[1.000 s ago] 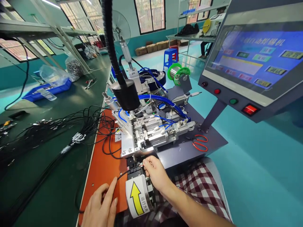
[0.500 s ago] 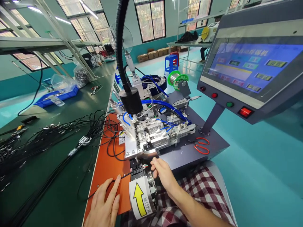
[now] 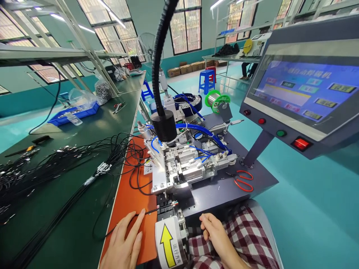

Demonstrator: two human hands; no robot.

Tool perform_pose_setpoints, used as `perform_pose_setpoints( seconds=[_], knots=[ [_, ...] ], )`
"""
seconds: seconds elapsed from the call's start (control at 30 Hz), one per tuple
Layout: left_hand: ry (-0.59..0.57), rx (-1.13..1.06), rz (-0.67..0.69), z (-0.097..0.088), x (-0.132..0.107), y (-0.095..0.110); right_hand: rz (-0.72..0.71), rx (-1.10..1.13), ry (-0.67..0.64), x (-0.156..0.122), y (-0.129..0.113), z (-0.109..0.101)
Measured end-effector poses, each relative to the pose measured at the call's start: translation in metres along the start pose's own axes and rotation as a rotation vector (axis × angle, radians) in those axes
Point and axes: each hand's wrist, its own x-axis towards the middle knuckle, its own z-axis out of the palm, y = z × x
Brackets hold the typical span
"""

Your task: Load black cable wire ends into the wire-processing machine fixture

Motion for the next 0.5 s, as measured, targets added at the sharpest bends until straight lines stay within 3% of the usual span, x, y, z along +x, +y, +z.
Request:
perform_pose_setpoints(
  seconds=[0.13, 0.3, 0.5],
  knots=[
    [-0.084, -0.017, 0.051, 0.002, 0.008, -0.009, 0.039, -0.021, -0.039, 0.008, 0.024, -0.01],
    [-0.048, -0.063, 0.09, -0.001, 0.018, -0.009, 0.053, -0.038, -0.087, 0.013, 0.044, -0.019],
    [0.039, -0.188, 0.214, -0.002, 0.075, -0.007, 0.077, -0.042, -0.063, 0.012, 0.052, -0.029]
  ],
)
